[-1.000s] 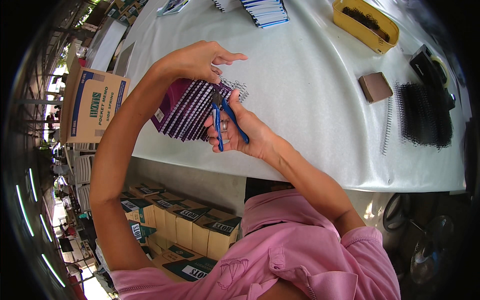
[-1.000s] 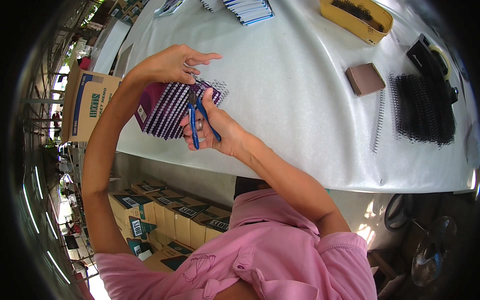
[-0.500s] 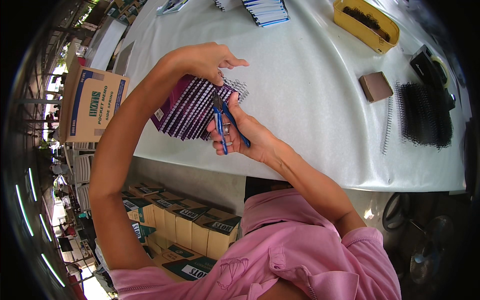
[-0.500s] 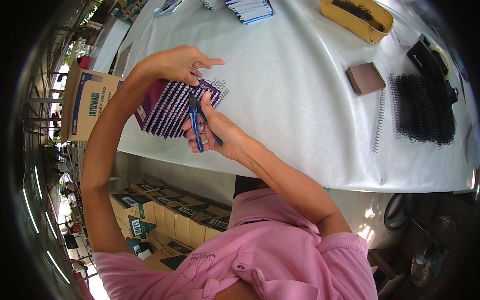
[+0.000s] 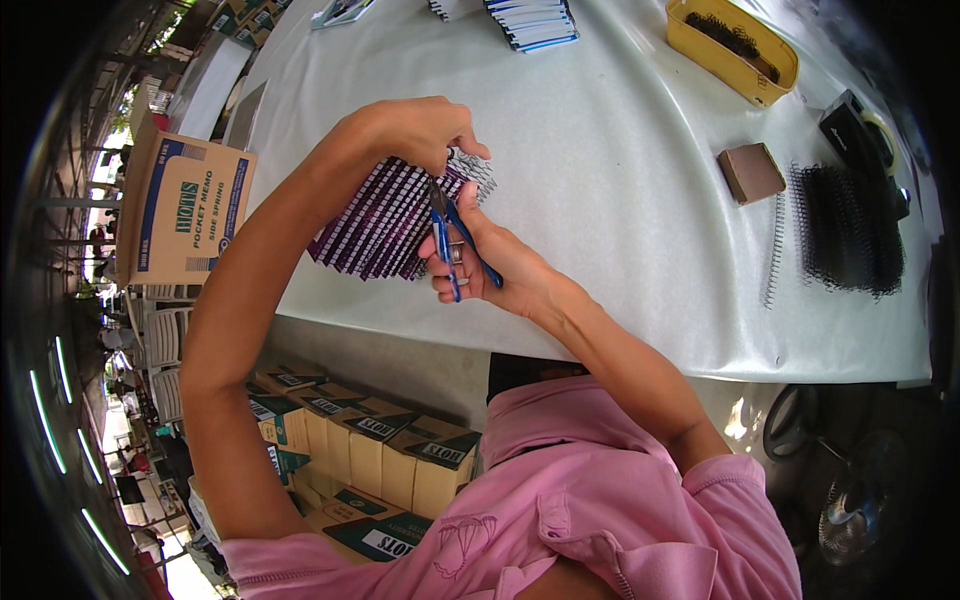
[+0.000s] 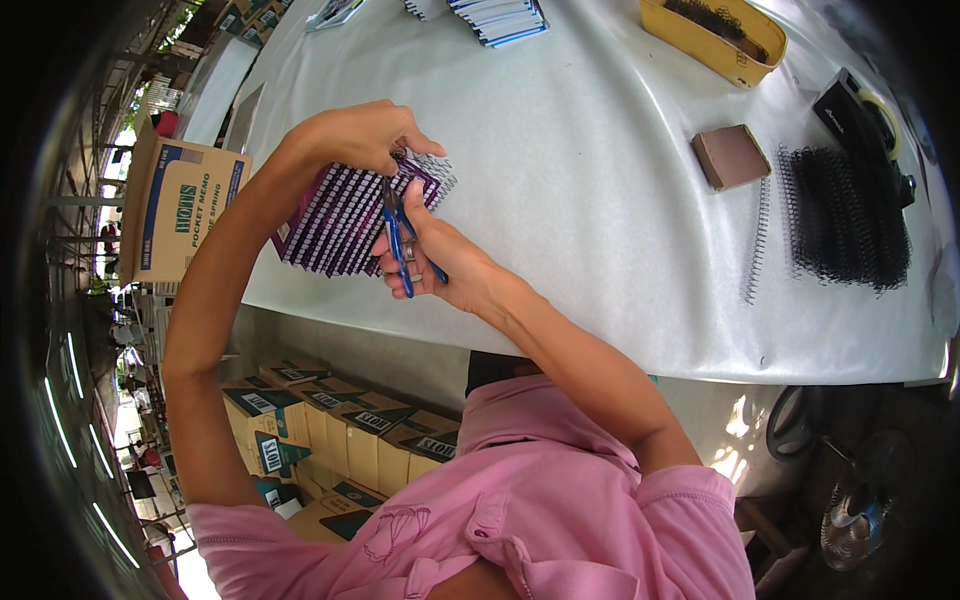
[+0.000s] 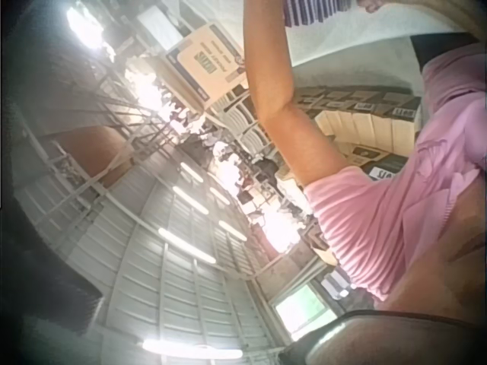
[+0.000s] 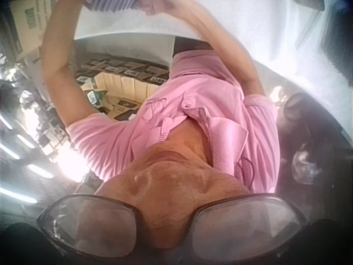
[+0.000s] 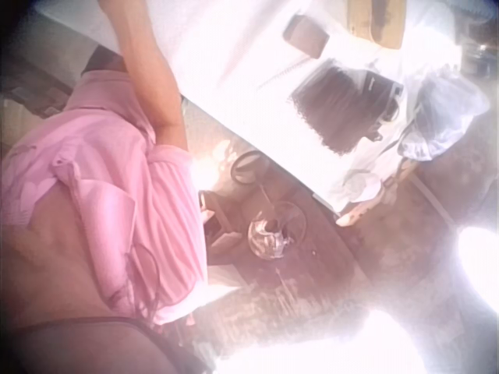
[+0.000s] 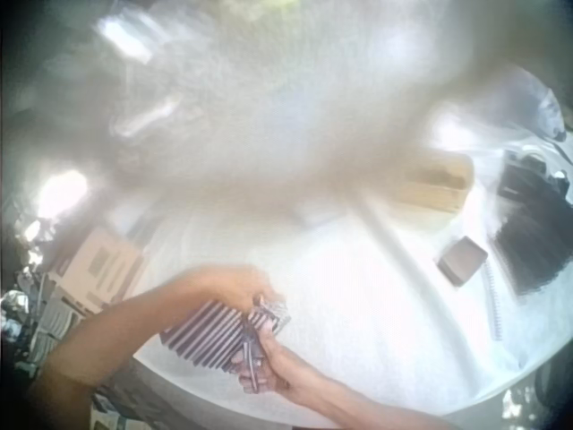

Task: The person uses pliers to remove the metal spiral binding from a stack of purple notebooks. They then take pink notebooks from a cardboard box, separate them, and insert new spiral bindings into the holes of the covers. The person works at a white table in a room with stacked boxes and other workers in the background.

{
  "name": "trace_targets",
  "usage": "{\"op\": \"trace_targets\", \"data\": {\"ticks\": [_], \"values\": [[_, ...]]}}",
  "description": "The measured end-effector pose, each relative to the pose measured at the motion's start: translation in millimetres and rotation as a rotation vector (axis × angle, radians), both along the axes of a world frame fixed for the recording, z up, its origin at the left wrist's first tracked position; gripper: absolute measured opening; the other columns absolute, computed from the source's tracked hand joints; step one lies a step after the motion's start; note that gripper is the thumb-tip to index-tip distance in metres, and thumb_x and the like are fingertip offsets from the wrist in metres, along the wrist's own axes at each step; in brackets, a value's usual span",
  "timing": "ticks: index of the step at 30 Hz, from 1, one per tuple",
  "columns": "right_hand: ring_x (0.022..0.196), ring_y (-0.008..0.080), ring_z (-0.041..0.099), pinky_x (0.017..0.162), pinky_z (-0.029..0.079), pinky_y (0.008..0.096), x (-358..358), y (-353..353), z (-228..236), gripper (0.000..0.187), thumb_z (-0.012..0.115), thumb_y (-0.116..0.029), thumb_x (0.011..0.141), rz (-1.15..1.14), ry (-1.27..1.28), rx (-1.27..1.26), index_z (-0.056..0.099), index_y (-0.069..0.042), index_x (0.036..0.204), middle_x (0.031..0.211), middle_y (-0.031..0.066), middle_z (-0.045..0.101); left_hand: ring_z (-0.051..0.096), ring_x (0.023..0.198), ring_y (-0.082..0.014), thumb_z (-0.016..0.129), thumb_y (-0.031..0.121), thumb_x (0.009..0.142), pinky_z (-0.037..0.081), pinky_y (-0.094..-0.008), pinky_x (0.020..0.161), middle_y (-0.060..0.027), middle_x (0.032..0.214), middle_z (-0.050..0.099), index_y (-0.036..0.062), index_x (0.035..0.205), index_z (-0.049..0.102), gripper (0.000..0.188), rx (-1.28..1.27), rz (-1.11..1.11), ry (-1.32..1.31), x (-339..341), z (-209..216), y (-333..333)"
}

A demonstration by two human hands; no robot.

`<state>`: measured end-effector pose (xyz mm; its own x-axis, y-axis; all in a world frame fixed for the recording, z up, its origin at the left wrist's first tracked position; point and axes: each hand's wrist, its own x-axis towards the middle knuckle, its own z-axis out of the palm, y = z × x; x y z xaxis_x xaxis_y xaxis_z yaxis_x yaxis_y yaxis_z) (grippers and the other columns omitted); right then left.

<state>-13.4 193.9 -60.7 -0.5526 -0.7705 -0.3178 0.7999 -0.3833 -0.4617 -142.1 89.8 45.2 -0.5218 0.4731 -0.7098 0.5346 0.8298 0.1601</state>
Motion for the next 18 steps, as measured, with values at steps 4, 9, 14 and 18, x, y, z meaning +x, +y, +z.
{"op": "trace_targets", "data": {"ticks": [4, 9, 14, 18], "values": [[0.069, 0.0210, 0.060, 0.065, 0.053, 0.0330, -0.8, 0.0, -6.6, 0.080, 0.016, -0.074, 0.091, 0.017, -0.015, -0.003, 0.059, -0.006, 0.090, 0.072, 0.0039, 0.054, 0.058, 0.120, -0.0308, 0.063, -0.007, 0.066, 0.051, -0.0336, 0.091, -0.0223, 0.120, 0.064, 0.0029, 0.115, 0.068, 0.050, 0.046, 0.027, -0.054, -7.8, -5.5, -10.5], [0.058, 0.0177, 0.050, 0.058, 0.047, 0.0329, -11.9, -1.3, -20.4, 0.080, 0.020, -0.076, 0.090, 0.058, -0.063, -0.192, 0.057, -0.005, 0.086, 0.067, 0.0033, 0.049, 0.057, 0.121, -0.0307, 0.066, -0.005, 0.068, 0.052, -0.0351, 0.088, -0.0223, 0.124, 0.061, 0.0032, 0.114, 0.068, 0.047, 0.065, -0.013, -0.035, -10.3, -7.1, -10.8], [0.055, 0.0152, 0.042, 0.053, 0.041, 0.0318, -13.2, -1.9, -28.5, 0.079, 0.020, -0.076, 0.090, 0.091, -0.080, -0.264, 0.055, -0.005, 0.082, 0.063, 0.0019, 0.044, 0.057, 0.122, -0.0313, 0.066, -0.006, 0.070, 0.053, -0.0350, 0.082, -0.0242, 0.123, 0.061, 0.0011, 0.114, 0.068, 0.044, 0.092, -0.087, -0.022, -10.3, -8.5, -11.0], [0.056, 0.0142, 0.038, 0.051, 0.037, 0.0299, 2.1, 1.1, 4.9, 0.078, 0.018, -0.073, 0.092, -0.050, -0.085, 0.043, 0.056, -0.006, 0.081, 0.063, 0.0008, 0.042, 0.056, 0.123, -0.0308, 0.066, -0.007, 0.071, 0.053, -0.0359, 0.082, -0.0221, 0.121, 0.063, -0.0016, 0.113, 0.067, 0.042, 0.115, -0.045, -0.023, -7.2, -8.3, -11.9]]}}
